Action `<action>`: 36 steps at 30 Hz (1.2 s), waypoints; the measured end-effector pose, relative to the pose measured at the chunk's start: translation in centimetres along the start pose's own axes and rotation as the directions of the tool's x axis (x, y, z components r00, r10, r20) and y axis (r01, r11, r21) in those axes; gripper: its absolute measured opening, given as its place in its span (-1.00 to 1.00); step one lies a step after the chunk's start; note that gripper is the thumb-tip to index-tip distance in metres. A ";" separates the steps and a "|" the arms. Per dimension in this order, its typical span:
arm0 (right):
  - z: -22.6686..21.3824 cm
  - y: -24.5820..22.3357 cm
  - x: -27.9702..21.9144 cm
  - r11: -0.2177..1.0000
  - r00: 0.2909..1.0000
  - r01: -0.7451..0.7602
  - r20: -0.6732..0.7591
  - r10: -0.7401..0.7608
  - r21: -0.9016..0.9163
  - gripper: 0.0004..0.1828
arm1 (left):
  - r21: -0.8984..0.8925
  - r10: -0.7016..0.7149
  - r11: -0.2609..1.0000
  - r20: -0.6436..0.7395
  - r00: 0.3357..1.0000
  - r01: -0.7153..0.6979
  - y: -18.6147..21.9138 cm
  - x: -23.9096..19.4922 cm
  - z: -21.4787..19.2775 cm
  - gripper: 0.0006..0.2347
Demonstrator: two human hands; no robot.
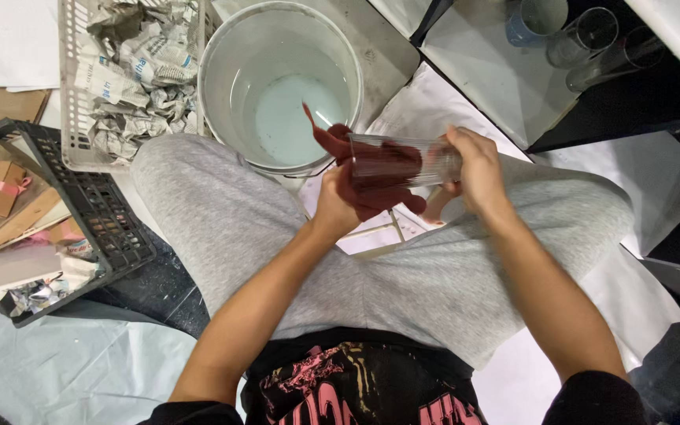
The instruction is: The person sits cross-legged on the floor and wipes various ceramic and glass items with a red cloth. They handle a white mug, a blue mug, clear glasses, and small plates one at a time, wiping each item and placing it on a nearby shelf.
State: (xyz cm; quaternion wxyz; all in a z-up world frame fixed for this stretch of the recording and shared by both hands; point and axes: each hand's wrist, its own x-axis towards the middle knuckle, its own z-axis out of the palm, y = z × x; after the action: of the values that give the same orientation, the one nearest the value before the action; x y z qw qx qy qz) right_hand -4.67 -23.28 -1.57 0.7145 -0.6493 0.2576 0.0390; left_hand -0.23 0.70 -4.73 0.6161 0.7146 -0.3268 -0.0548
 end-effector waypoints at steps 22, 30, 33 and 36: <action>0.3 0.3 -1.2 0.816 0.816 0.578 -0.027 -0.577 0.017 -0.69 | -0.923 -0.657 0.091 0.227 0.719 0.374 -4.0 1.0 -1.2 -0.55; -0.2 0.2 -2.2 0.747 0.745 0.665 0.060 -0.665 0.010 -0.67 | -0.695 -0.474 -0.175 0.681 0.559 0.697 -1.3 0.8 -1.3 -0.42; 0.1 -0.4 -2.7 0.829 0.826 0.559 0.119 -0.551 -0.038 -0.63 | -0.458 -0.429 -0.155 0.830 0.358 0.875 -0.7 0.2 -1.3 -0.43; 1.2 -0.5 -2.9 0.649 0.659 0.743 0.347 -0.668 -0.164 -0.66 | -0.216 -0.210 -0.128 0.960 0.187 0.968 0.3 0.3 -0.1 -0.47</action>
State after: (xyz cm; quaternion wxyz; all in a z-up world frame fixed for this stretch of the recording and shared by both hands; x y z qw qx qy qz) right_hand -6.65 -21.38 0.11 0.5949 -0.7850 -0.1208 -0.1240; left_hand -0.10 0.64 -4.36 0.5782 0.2226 0.0064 -0.7849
